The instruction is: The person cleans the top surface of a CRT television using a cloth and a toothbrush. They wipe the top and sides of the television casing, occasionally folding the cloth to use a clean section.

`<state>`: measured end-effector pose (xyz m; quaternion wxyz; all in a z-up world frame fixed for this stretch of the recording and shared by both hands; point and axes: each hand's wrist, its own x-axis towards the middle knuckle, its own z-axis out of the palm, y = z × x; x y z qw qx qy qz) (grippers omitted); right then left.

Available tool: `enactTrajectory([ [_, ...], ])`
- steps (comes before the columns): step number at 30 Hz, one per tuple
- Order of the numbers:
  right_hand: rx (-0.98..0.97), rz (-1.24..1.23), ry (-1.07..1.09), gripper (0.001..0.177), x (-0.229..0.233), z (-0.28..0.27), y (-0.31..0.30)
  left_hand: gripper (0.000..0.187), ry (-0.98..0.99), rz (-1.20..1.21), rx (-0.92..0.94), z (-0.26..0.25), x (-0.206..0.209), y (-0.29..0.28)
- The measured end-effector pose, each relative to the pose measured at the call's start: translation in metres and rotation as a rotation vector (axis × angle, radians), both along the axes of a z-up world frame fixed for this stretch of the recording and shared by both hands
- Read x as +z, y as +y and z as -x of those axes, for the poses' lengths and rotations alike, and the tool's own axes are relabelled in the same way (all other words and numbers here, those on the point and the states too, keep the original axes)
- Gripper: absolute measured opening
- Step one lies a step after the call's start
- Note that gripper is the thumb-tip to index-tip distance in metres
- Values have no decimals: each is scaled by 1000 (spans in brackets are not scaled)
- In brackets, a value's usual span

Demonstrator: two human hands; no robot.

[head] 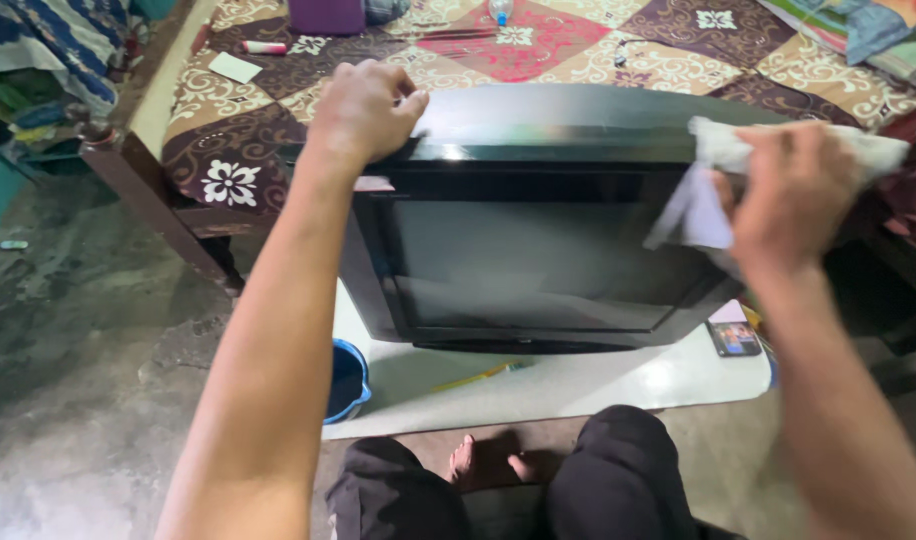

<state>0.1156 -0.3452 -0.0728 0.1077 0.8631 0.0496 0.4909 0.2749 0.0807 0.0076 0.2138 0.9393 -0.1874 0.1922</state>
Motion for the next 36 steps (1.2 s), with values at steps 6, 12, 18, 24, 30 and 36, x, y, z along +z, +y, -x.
enactTrajectory([
  [6, -66, -31, -146, 42, -24, -15, -43, 33, 19, -60, 60, 3, 1, -8],
  [12, -191, -87, -116, 26, -17, -35, 47, 37, 68, -72, 81, 0, 1, -9],
  [18, 138, -179, 177, 51, 23, -45, 233, 34, 61, 2, 71, -7, -1, -5],
  [24, 431, -154, -7, 48, 50, -39, 281, 30, 15, 227, -23, -18, -4, 5],
  [30, 270, 51, -40, 53, 32, -32, 184, 29, 53, 264, -4, -20, -4, 9],
  [36, 59, 12, -27, 50, 14, -3, 19, 31, 87, 173, 20, -10, 0, 4],
])
